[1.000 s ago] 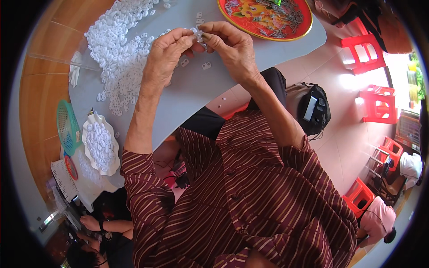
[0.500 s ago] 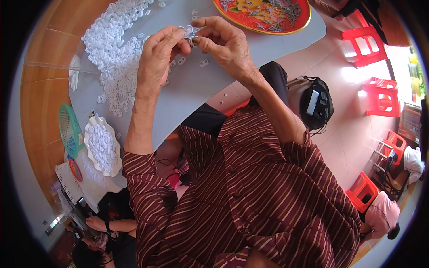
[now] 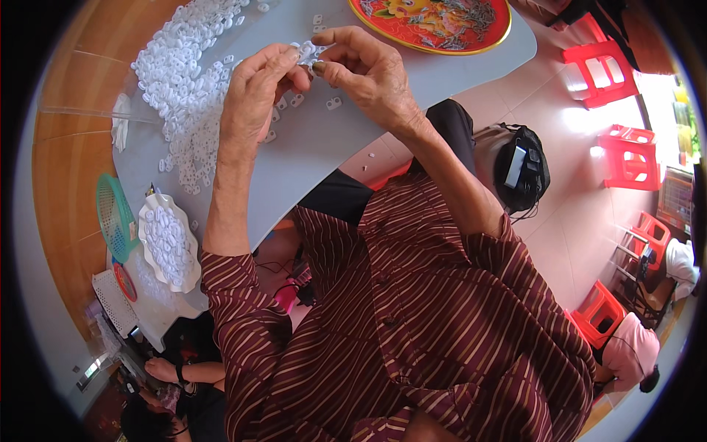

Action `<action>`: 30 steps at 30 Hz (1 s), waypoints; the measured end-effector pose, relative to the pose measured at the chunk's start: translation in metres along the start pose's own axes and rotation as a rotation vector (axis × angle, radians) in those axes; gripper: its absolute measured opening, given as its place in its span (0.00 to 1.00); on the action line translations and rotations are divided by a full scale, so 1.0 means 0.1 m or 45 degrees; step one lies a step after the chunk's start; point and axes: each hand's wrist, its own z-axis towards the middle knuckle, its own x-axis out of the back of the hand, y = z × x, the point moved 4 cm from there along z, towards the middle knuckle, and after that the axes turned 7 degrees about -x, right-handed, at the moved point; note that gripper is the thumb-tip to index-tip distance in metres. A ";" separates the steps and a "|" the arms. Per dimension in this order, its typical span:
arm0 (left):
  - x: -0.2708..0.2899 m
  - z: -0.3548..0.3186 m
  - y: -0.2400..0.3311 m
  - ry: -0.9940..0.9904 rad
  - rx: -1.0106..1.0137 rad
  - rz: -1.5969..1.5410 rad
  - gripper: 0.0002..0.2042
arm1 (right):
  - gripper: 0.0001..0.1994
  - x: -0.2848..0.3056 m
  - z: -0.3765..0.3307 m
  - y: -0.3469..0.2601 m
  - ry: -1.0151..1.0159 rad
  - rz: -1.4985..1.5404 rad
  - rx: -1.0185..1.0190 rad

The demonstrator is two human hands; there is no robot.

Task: Manually assembling small brown components into white plastic clips at a workbench.

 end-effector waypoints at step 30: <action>-0.10 -0.06 0.03 0.089 -0.275 0.571 0.17 | 0.15 -0.05 -0.01 0.00 -0.042 0.008 0.032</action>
